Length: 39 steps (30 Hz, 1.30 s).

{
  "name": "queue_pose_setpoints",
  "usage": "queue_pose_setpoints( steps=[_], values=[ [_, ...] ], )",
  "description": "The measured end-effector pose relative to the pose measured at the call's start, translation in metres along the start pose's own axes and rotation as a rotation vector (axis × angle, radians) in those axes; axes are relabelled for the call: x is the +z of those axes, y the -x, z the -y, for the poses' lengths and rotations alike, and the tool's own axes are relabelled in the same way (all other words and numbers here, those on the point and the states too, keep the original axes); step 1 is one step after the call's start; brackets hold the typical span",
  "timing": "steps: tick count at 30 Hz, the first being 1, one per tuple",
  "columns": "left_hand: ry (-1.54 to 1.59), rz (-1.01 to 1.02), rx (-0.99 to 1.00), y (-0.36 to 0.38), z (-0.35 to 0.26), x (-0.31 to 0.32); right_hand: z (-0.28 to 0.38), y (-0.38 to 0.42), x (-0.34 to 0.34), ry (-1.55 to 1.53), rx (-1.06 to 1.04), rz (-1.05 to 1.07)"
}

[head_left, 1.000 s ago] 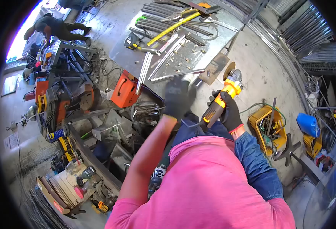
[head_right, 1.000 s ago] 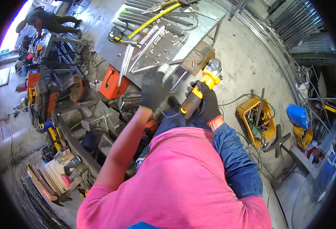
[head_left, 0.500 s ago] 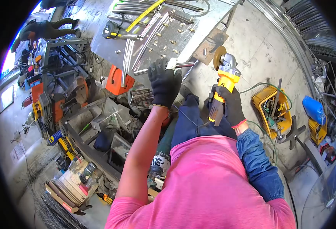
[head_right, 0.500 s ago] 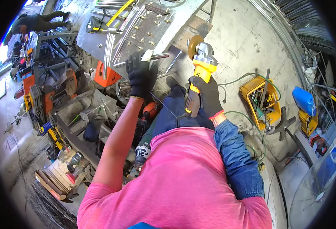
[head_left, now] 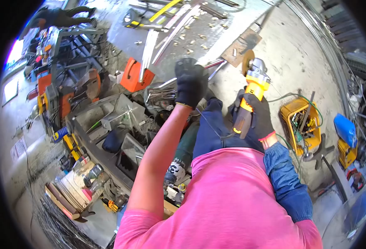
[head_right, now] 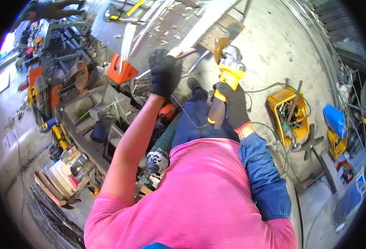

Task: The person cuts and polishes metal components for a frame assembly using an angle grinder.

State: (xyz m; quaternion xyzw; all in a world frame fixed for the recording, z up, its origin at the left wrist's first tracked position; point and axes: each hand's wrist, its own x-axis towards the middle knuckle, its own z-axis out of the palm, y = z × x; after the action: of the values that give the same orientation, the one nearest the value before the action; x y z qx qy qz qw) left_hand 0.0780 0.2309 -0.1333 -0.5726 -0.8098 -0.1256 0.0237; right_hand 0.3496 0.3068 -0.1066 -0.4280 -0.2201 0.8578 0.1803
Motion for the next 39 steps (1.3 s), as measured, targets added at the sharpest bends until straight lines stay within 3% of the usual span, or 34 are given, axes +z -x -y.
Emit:
queue_pose_setpoints(
  steps=[5, 11, 13, 16, 18, 25, 29, 32, 39],
  values=[
    [0.200, -0.145, 0.063, -0.009, 0.002, 0.000, 0.009, 0.009, 0.012, 0.016, -0.019, -0.042],
    [0.136, -0.134, 0.211, 0.000, 0.035, 0.017, 0.006, 0.003, 0.007, 0.064, -0.001, -0.030],
    [0.147, -0.143, 0.192, -0.003, 0.043, 0.008, -0.001, -0.003, 0.001, 0.090, -0.077, 0.019],
    [0.181, 0.045, 0.084, -0.008, 0.044, -0.009, -0.003, -0.004, 0.004, 0.108, -0.029, 0.029],
    [0.151, -0.025, 0.174, -0.016, 0.041, -0.011, -0.006, -0.006, 0.007, 0.133, -0.016, 0.005],
    [0.286, -0.114, 0.186, -0.018, 0.026, -0.010, -0.020, -0.004, 0.009, 0.070, 0.040, 0.015],
    [0.096, -0.029, 0.220, -0.007, 0.033, -0.003, -0.022, -0.001, 0.012, 0.095, 0.084, 0.016],
    [0.221, -0.036, 0.145, -0.006, 0.032, 0.000, -0.024, 0.003, 0.016, 0.145, 0.089, 0.011],
    [0.189, -0.036, 0.214, -0.012, 0.035, 0.004, -0.025, 0.003, 0.020, 0.196, 0.040, -0.022]
  ],
)
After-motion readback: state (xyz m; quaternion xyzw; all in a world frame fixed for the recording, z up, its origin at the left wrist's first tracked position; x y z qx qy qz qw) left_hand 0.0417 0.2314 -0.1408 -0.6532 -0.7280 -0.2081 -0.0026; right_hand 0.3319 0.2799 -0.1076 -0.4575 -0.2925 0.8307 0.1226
